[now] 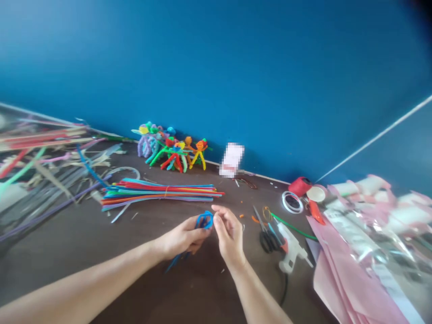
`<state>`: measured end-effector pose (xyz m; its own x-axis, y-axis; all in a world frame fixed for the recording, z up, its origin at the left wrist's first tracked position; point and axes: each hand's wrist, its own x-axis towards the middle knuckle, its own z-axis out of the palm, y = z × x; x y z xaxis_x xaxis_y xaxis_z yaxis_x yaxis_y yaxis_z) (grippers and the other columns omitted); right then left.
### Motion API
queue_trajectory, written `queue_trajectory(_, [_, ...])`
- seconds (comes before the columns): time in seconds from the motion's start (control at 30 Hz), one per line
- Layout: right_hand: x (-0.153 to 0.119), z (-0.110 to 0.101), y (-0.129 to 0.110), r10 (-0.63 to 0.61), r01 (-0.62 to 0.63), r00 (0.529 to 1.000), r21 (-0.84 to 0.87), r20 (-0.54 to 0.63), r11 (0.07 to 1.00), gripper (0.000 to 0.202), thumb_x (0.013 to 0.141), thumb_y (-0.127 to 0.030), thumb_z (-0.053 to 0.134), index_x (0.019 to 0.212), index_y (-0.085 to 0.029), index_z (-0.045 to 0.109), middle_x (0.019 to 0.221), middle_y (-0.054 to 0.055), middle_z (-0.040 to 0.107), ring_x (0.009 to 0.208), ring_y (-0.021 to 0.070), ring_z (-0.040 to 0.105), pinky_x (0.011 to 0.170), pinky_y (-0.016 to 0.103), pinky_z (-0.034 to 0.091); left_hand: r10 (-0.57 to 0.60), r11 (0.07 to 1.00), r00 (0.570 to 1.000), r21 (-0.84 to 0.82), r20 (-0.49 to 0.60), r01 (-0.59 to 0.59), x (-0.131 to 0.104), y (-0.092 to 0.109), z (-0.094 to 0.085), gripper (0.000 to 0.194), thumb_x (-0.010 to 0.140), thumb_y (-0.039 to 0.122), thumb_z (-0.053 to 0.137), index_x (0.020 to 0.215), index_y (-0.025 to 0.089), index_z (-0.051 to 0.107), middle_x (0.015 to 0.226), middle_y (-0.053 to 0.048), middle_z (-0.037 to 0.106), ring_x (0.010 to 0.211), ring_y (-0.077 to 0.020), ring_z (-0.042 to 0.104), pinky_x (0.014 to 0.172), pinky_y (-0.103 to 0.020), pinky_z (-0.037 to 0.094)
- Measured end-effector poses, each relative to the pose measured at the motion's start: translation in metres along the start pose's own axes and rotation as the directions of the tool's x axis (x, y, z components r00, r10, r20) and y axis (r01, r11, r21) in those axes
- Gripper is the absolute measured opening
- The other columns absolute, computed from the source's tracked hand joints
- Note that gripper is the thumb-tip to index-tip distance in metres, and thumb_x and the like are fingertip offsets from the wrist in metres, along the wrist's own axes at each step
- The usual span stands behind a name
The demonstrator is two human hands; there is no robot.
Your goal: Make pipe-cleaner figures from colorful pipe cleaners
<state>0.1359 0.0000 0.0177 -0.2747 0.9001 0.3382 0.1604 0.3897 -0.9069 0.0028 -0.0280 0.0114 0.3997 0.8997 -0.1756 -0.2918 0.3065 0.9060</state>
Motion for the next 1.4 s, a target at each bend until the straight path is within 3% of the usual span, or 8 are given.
queue_trajectory(0.23, [-0.002,0.0,0.002,-0.022,0.026,0.992,-0.026,0.123,0.999,0.021,0.082,-0.027,0.044,0.096,-0.019,0.057,0.082,0.004,0.056,0.07,0.0137,0.055,0.062,0.024,0.046,0.029,0.988,0.999,0.153,0.04,-0.035,0.0,0.001,-0.008,0.013,0.073,0.026,0.044,0.064,0.018,0.041,0.046,0.005,0.039,0.042,-0.0083,0.041,0.044,-0.02,0.034])
queue_trajectory(0.37, [-0.003,0.0,0.001,-0.056,0.067,0.987,-0.07,0.15,0.995,0.023,0.082,-0.026,0.044,0.1,-0.019,0.056,0.089,0.006,0.058,0.079,0.0162,0.056,0.069,0.027,0.046,0.014,0.986,0.998,0.165,0.054,-0.023,0.0,0.003,-0.006,0.005,0.069,0.021,0.041,0.065,0.019,0.041,0.046,0.006,0.036,0.043,-0.0083,0.034,0.043,-0.02,0.035])
queue_trajectory(0.7, [-0.002,-0.004,0.0,-0.002,0.01,0.965,-0.028,0.263,1.0,0.023,0.08,-0.026,0.048,0.1,-0.018,0.056,0.089,0.006,0.06,0.076,0.0153,0.057,0.067,0.025,0.046,0.074,0.875,0.996,0.475,0.052,-0.09,-0.004,0.0,-0.012,0.022,0.07,0.021,0.034,0.048,0.019,0.036,0.044,0.003,0.039,0.037,-0.0091,0.037,0.036,-0.02,0.031])
queue_trajectory(0.93, [0.0,-0.008,0.0,0.028,-0.014,0.938,-0.044,0.344,0.999,0.019,0.076,-0.029,0.053,0.091,-0.017,0.059,0.072,0.002,0.06,0.059,0.0116,0.053,0.055,0.021,0.043,-0.143,0.942,0.969,0.329,0.203,0.07,-0.002,0.007,-0.015,0.024,0.067,0.02,0.035,0.043,0.018,0.032,0.039,0.004,0.029,0.036,-0.0076,0.029,0.034,-0.02,0.028])
queue_trajectory(1.07, [0.0,-0.006,0.005,0.036,-0.031,0.961,-0.022,0.275,0.999,0.018,0.076,-0.029,0.053,0.088,-0.018,0.059,0.073,0.002,0.061,0.061,0.0121,0.054,0.056,0.021,0.043,-0.049,0.986,0.984,0.163,0.172,0.02,0.001,0.005,-0.018,0.006,0.067,0.021,0.041,0.068,0.016,0.044,0.044,0.007,0.03,0.038,-0.007,0.029,0.036,-0.019,0.031])
queue_trajectory(1.2, [0.002,-0.005,0.013,0.066,-0.069,0.982,0.008,0.179,0.998,0.019,0.077,-0.031,0.052,0.089,-0.017,0.057,0.068,0.001,0.059,0.054,0.0112,0.052,0.05,0.021,0.042,0.073,0.997,0.99,0.016,0.118,-0.076,0.002,0.001,-0.019,0.022,0.072,0.027,0.041,0.091,0.015,0.042,0.051,0.008,0.029,0.046,-0.0077,0.03,0.043,-0.02,0.037])
queue_trajectory(1.3, [0.003,-0.006,0.016,0.058,-0.053,0.99,-0.043,0.129,0.998,0.021,0.077,-0.032,0.052,0.089,-0.016,0.057,0.069,0.002,0.06,0.055,0.012,0.053,0.05,0.022,0.043,0.12,0.974,0.99,0.184,0.07,-0.131,0.002,0.002,-0.017,0.023,0.077,0.034,0.039,0.088,0.015,0.043,0.055,0.006,0.032,0.049,-0.0089,0.034,0.044,-0.021,0.037])
queue_trajectory(1.4, [0.003,-0.005,0.016,0.008,0.005,0.995,-0.139,0.098,0.99,0.02,0.076,-0.029,0.053,0.089,-0.015,0.059,0.074,0.004,0.062,0.061,0.0136,0.055,0.055,0.024,0.045,0.227,0.826,0.974,0.526,0.02,-0.203,-0.001,0.003,-0.014,0.028,0.081,0.039,0.034,0.088,0.015,0.047,0.056,0.004,0.037,0.049,-0.0097,0.038,0.046,-0.021,0.034])
